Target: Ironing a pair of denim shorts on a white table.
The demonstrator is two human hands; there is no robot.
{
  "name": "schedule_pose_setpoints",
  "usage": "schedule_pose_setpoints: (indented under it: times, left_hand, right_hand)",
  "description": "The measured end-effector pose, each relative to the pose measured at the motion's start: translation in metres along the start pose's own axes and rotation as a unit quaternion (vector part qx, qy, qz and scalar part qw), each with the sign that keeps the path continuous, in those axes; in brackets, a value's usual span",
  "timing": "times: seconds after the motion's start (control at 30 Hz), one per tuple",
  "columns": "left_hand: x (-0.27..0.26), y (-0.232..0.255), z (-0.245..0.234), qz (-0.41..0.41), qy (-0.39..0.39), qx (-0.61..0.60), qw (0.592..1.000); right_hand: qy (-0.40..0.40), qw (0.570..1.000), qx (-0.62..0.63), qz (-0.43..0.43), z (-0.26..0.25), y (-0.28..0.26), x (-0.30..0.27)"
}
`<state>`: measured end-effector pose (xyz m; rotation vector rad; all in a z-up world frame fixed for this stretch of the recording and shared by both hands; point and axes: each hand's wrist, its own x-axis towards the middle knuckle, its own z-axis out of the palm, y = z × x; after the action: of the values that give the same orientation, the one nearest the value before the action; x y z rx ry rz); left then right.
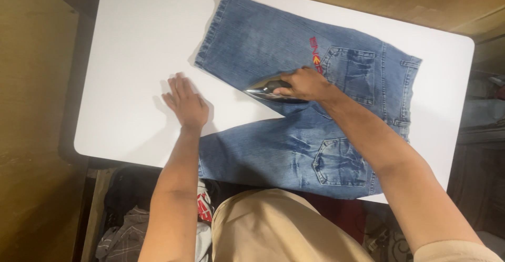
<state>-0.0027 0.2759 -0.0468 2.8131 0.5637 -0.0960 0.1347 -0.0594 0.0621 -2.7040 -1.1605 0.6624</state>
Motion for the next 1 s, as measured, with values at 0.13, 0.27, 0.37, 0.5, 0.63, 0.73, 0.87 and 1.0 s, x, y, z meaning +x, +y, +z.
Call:
schedule_pose_setpoints:
  times: [0.13, 0.27, 0.37, 0.5, 0.63, 0.73, 0.87, 1.0]
  left_hand:
    - [0.003, 0.041, 0.005, 0.073, -0.006, 0.035, 0.997]
    - [0.007, 0.059, 0.004, 0.154, -0.039, 0.050, 0.986]
    - [0.014, 0.065, -0.010, 0.106, -0.075, 0.045, 0.991]
    - [0.025, 0.056, -0.007, 0.097, -0.108, 0.039, 0.989]
    - [0.035, 0.045, -0.024, 0.083, -0.105, 0.031, 0.991]
    - [0.042, 0.038, -0.034, 0.075, -0.093, 0.027, 0.992]
    - [0.044, 0.038, -0.044, 0.060, -0.133, -0.007, 0.989]
    - [0.040, 0.037, -0.044, 0.056, -0.132, -0.033, 0.989]
  right_hand:
    - [-0.016, 0.999, 0.015, 0.034, -0.006, 0.021, -0.041]
    - [0.002, 0.999, -0.041, -0.025, 0.016, 0.044, -0.058]
    - [0.024, 0.996, -0.049, -0.069, 0.016, 0.044, -0.055]
    - [0.022, 0.995, -0.017, -0.098, 0.016, 0.030, -0.039]
    - [0.027, 0.992, -0.051, -0.115, 0.010, 0.007, -0.011]
    - [0.024, 0.994, -0.060, -0.092, 0.004, -0.015, 0.016]
    - [0.020, 0.997, -0.056, -0.049, -0.001, -0.041, 0.052]
    - [0.033, 0.999, -0.032, -0.021, -0.004, -0.058, 0.080]
